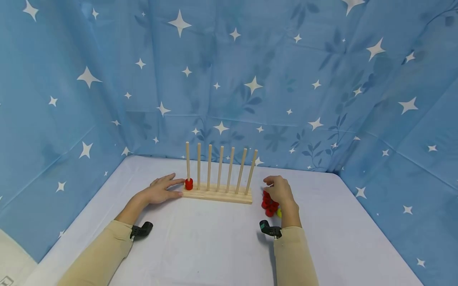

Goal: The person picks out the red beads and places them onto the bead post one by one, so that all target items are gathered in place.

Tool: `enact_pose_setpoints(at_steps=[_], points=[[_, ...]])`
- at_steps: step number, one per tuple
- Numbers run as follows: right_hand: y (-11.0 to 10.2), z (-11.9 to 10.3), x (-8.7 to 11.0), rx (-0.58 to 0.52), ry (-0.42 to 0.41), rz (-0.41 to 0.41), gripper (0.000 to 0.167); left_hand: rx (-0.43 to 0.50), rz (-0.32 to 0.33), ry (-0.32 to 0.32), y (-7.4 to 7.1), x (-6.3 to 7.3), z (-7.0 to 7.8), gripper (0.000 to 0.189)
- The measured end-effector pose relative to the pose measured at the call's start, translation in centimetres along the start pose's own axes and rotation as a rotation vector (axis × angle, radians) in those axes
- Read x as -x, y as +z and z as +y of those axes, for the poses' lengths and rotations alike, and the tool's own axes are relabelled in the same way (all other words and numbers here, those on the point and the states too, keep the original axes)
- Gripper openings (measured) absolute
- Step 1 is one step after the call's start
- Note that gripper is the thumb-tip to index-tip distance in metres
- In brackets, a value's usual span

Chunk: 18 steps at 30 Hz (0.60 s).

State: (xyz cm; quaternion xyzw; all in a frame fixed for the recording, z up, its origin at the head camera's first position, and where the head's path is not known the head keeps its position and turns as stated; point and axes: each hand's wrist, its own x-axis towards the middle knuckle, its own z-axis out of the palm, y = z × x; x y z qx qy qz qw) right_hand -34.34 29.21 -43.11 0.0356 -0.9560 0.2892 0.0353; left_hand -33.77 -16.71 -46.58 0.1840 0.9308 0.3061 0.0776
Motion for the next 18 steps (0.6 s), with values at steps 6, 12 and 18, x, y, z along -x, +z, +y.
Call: enact_pose_setpoints(at_steps=[6, 12, 18], points=[[0.2, 0.31, -0.02, 0.047, -0.014, 0.01, 0.031, 0.009, 0.007, -0.002, 0.08, 0.02, -0.01, 0.066], [0.27, 0.18, 0.12, 0.07, 0.001, 0.008, 0.029, 0.006, 0.014, 0.003, 0.1, 0.09, 0.07, 0.065], [0.27, 0.2, -0.1, 0.071, -0.006, -0.006, 0.026, 0.018, 0.021, 0.007, 0.34, -0.01, -0.36, 0.068]])
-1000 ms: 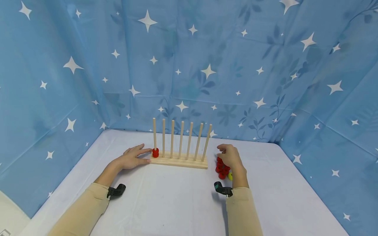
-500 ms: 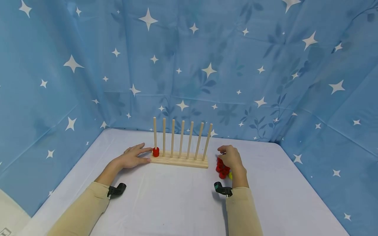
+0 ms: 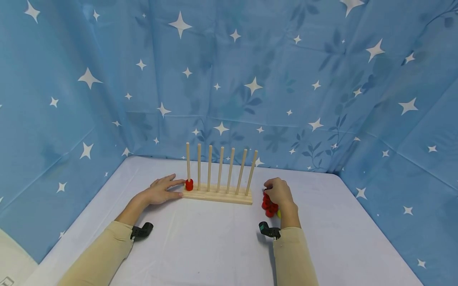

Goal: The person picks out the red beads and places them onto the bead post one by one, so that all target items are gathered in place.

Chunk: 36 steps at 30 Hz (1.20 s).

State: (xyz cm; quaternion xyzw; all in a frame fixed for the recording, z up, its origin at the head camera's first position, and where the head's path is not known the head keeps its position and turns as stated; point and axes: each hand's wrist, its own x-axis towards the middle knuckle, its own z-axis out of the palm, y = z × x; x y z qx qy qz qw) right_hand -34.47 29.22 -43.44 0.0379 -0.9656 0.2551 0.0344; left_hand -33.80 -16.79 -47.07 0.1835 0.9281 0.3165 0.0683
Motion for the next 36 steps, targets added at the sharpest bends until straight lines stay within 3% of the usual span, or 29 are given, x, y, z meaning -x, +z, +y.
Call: enact_pose_setpoints(at_steps=[7, 15, 23, 36], points=[[0.5, -0.2, -0.2, -0.012, 0.001, -0.01, 0.025, 0.006, 0.008, 0.0, 0.3, -0.3, -0.4, 0.066], [1.0, -0.6, -0.2, 0.008, -0.039, 0.005, 0.022, 0.007, -0.003, -0.003, 0.0, 0.1, 0.2, 0.069], [1.1, -1.0, -0.4, 0.042, -0.063, -0.006, 0.019, 0.014, 0.01, -0.002, 0.3, -0.4, -0.5, 0.066], [1.5, -1.3, -0.4, 0.072, -0.047, -0.014, 0.026, 0.009, 0.006, -0.002, 0.3, -0.3, -0.4, 0.067]])
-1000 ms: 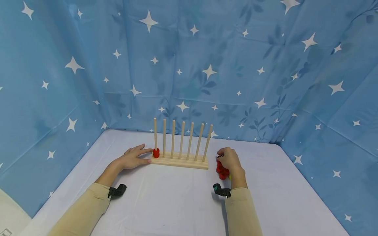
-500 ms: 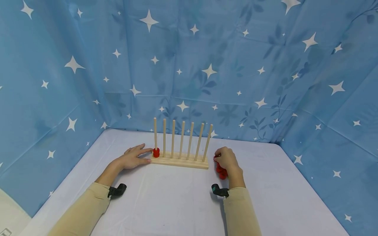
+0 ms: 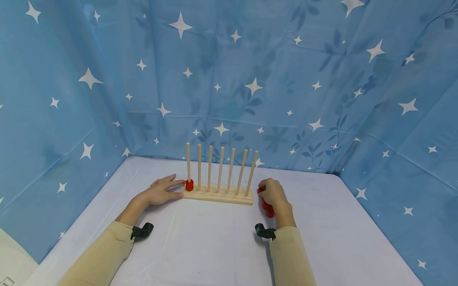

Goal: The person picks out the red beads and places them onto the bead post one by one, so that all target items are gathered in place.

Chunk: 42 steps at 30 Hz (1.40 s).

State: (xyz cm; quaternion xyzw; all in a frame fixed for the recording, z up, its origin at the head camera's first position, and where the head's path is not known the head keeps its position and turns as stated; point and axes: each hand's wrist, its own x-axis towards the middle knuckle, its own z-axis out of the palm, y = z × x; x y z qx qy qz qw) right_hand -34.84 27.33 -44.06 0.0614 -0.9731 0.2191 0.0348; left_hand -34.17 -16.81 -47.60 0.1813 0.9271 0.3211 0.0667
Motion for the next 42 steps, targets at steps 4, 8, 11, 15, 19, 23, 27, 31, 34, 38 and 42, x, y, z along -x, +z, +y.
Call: enact_pose_setpoints(at_steps=[4, 8, 11, 15, 19, 23, 27, 31, 34, 38, 42], points=[[0.1, -0.2, 0.0, 0.009, -0.003, 0.0, 0.027, -0.006, -0.007, 0.002, -0.2, 0.3, 0.4, 0.068], [0.0, -0.3, -0.1, 0.005, -0.014, 0.024, 0.028, -0.014, -0.018, -0.003, -0.4, 0.2, 0.5, 0.067], [-0.1, -0.4, 0.0, -0.005, -0.018, 0.053, 0.029, -0.019, -0.018, -0.006, -0.5, 0.1, 0.5, 0.066], [-0.3, -0.7, -0.1, -0.011, -0.018, 0.084, 0.03, -0.021, -0.014, -0.014, -0.6, 0.1, 0.6, 0.065], [-0.4, -0.8, 0.0, -0.013, -0.036, 0.11, 0.03, -0.018, -0.014, -0.01, -0.4, 0.1, 0.4, 0.066], [-0.7, -0.9, 0.1, -0.017, -0.067, 0.15, 0.031, -0.021, -0.016, -0.011, -0.3, 0.1, 0.3, 0.067], [-1.1, -1.3, 0.2, -0.045, -0.095, 0.211, 0.032, -0.026, -0.014, -0.016, -0.4, 0.0, 0.4, 0.066], [-1.5, -1.6, 0.2, -0.097, -0.127, 0.269, 0.032, -0.029, -0.012, -0.014, -0.4, 0.1, 0.5, 0.066], [-1.7, -1.8, 0.2, -0.138, -0.148, 0.302, 0.032, -0.027, -0.012, -0.009, -0.5, 0.2, 0.5, 0.066], [-2.2, -2.2, 0.3, -0.184, -0.154, 0.339, 0.031, -0.029, -0.012, -0.005, -0.4, 0.2, 0.5, 0.066], [-2.7, -2.8, 0.5, -0.225, -0.168, 0.396, 0.031, -0.032, -0.011, -0.005, -0.4, 0.2, 0.6, 0.067]])
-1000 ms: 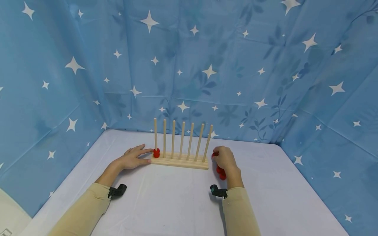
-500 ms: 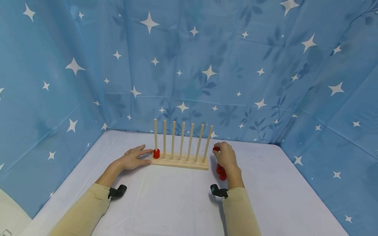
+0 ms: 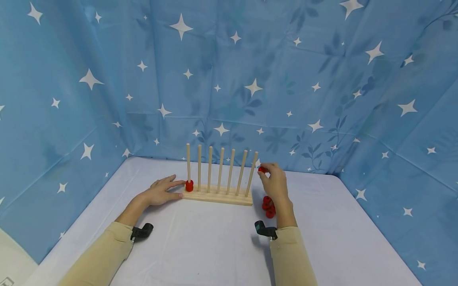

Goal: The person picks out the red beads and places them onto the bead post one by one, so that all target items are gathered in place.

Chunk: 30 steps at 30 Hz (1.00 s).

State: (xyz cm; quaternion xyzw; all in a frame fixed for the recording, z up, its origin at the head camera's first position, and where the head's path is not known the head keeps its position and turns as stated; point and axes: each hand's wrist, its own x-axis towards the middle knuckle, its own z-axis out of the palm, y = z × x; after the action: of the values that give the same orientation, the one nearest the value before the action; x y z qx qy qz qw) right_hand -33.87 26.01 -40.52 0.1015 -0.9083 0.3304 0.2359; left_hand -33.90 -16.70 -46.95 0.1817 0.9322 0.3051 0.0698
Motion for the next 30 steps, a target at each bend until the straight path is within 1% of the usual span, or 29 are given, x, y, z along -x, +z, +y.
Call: enact_pose_setpoints(at_steps=[7, 14, 20, 25, 30], points=[[-0.4, -0.9, -0.3, -0.024, -0.057, 0.114, 0.031, 0.022, 0.001, -0.012, -0.3, 0.0, 0.2, 0.065], [-0.7, -1.9, -0.4, -0.081, -0.108, 0.252, 0.03, 0.012, -0.001, 0.0, -0.1, 0.1, 0.2, 0.065], [-1.2, -3.0, -0.6, -0.12, -0.182, 0.357, 0.028, 0.014, 0.0, -0.003, -0.1, 0.2, 0.3, 0.065], [-1.5, -3.8, -0.8, -0.154, -0.263, 0.412, 0.028, 0.012, -0.006, -0.007, -0.1, 0.1, 0.3, 0.064], [-1.6, -4.7, -0.9, -0.178, -0.325, 0.437, 0.028, 0.026, -0.003, -0.013, 0.0, 0.1, 0.1, 0.064]])
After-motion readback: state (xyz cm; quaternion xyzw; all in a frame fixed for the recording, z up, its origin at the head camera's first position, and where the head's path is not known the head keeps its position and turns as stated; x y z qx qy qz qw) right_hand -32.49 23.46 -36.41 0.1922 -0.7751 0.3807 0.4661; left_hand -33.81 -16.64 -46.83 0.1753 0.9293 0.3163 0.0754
